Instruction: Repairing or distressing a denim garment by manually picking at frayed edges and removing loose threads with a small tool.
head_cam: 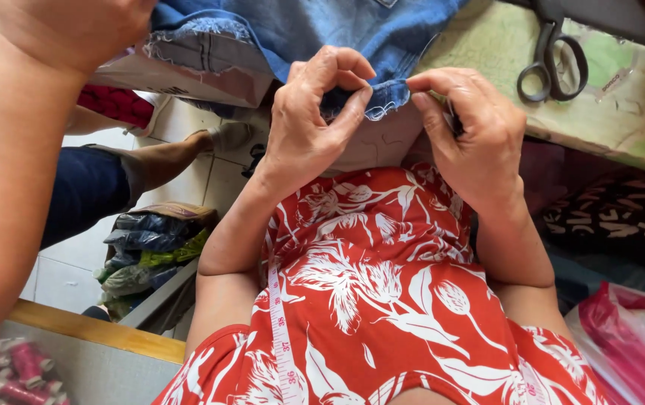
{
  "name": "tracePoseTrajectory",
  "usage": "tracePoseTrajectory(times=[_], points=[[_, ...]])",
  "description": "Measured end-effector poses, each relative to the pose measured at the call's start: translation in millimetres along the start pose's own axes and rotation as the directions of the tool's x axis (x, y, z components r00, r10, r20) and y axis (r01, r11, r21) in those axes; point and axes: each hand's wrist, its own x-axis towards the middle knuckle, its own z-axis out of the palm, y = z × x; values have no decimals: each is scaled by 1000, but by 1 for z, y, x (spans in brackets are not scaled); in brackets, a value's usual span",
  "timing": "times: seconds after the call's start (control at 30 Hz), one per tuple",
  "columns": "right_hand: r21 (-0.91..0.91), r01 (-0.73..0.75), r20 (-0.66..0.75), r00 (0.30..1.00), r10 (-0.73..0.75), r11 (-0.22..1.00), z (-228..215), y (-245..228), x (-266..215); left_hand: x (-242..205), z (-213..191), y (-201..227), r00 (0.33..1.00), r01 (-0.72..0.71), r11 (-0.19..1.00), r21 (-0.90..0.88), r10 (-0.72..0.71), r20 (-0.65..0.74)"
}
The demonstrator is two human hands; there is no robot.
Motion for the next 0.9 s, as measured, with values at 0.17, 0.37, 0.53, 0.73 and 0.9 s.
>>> tracePoseTrajectory(times=[0.17,0.37,0.53,0.73,0.9], points=[[-35,-71,48,996,72,997,6,1,-2,-2,0,-3,993,-114,993,15,114,-8],[-49,-40,69,997,44,998,15,7,-4,-5,6,-10,971,-231,966,117,236,-27],[-93,31,155,988,-16,995,20,16,-2,-7,5,-14,953,-300,932,201,301,27],[-53,12,223,975,0,999,11,12,0,-8,-1,-12,973,-233,965,118,232,22],[124,-12,76,997,2,992,17,-3,4,-3,-3,-8,986,-164,986,-1,164,40]])
